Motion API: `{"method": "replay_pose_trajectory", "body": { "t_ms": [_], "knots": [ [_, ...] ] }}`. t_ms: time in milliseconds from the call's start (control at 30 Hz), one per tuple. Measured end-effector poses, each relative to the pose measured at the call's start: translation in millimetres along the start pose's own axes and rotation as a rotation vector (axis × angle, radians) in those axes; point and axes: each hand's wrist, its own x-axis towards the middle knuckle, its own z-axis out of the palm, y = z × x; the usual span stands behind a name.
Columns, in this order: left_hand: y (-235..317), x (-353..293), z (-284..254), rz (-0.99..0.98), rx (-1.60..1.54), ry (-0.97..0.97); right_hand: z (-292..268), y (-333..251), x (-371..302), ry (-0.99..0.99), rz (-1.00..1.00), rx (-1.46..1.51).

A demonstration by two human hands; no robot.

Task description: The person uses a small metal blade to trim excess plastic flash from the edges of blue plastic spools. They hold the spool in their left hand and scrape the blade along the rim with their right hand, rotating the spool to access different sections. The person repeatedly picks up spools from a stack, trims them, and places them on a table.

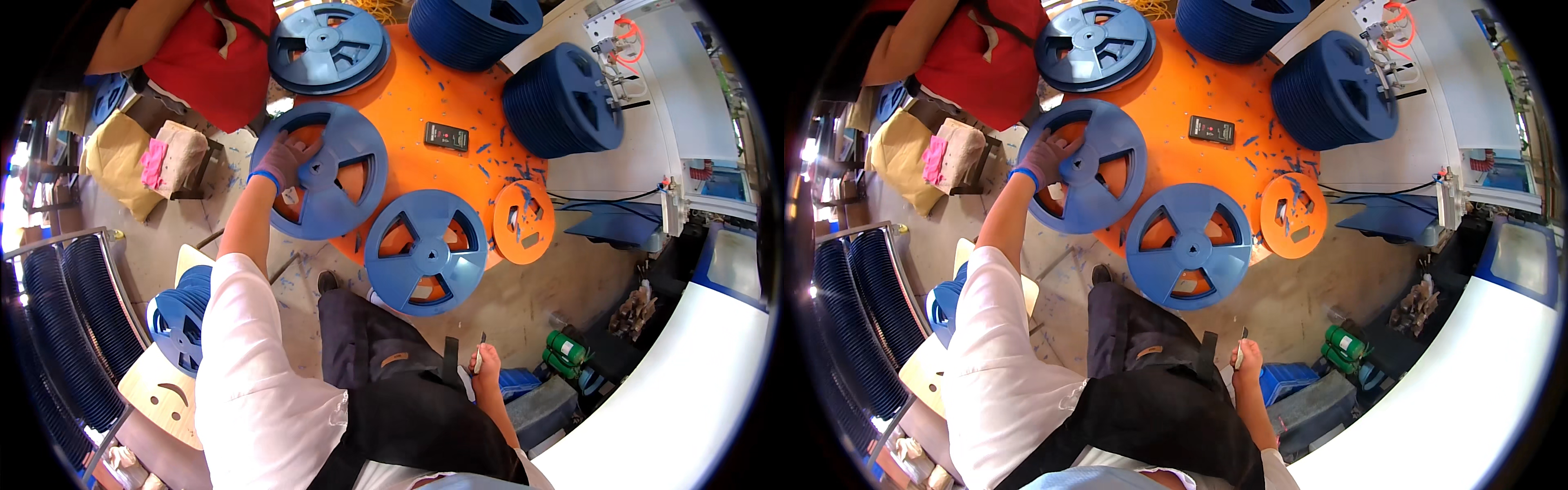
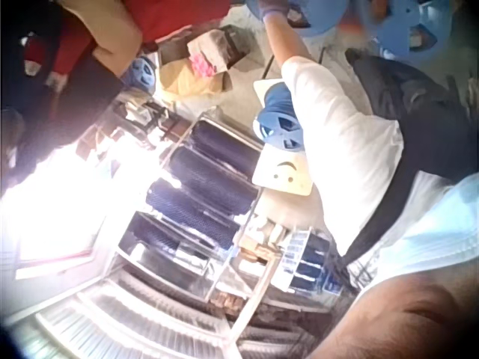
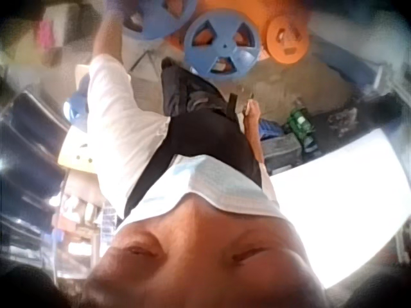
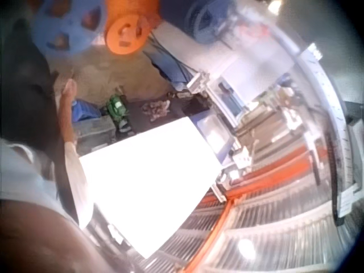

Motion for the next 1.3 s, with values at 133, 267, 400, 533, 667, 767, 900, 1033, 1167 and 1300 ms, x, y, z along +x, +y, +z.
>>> {"method": "replay_pose_trajectory", "body": {
  "t_ms": [133,267,400,533,667,767,900,1033,1167,1300],
  "knots": [
    [1,-30,6,-0.073,-0.098,0.196,15,-1,-15,-0.006,-0.06,0.004],
    [23,-105,-38,-0.118,-0.585,0.466,75,-34,-47,-0.051,-0.152,-0.006],
    [87,-169,-66,0.092,-1.53,0.536,170,-103,-91,-0.471,-0.393,-0.124],
    [148,-237,-106,0.308,-2.254,0.311,235,-167,-159,-0.733,-0.532,-0.262],
    [193,-286,-149,0.399,-2.327,0.477,249,-189,-209,-0.748,-0.824,-0.477],
    [202,-299,-152,0.432,-2.328,0.489,249,-193,-233,-0.718,-1.05,-0.614],
    [201,-310,-143,0.458,-2.28,0.429,242,-191,-245,-0.659,-1.282,-0.7],
    [199,-317,-136,0.473,-2.247,0.395,243,-188,-257,-0.494,-1.658,-0.768],
    [199,-325,-134,0.495,-2.231,0.388,234,-184,-278,-0.47,-1.601,-0.852],
    [201,-328,-128,0.494,-2.206,0.366,219,-186,-298,-0.588,-1.292,-1.011]
  ]
}}
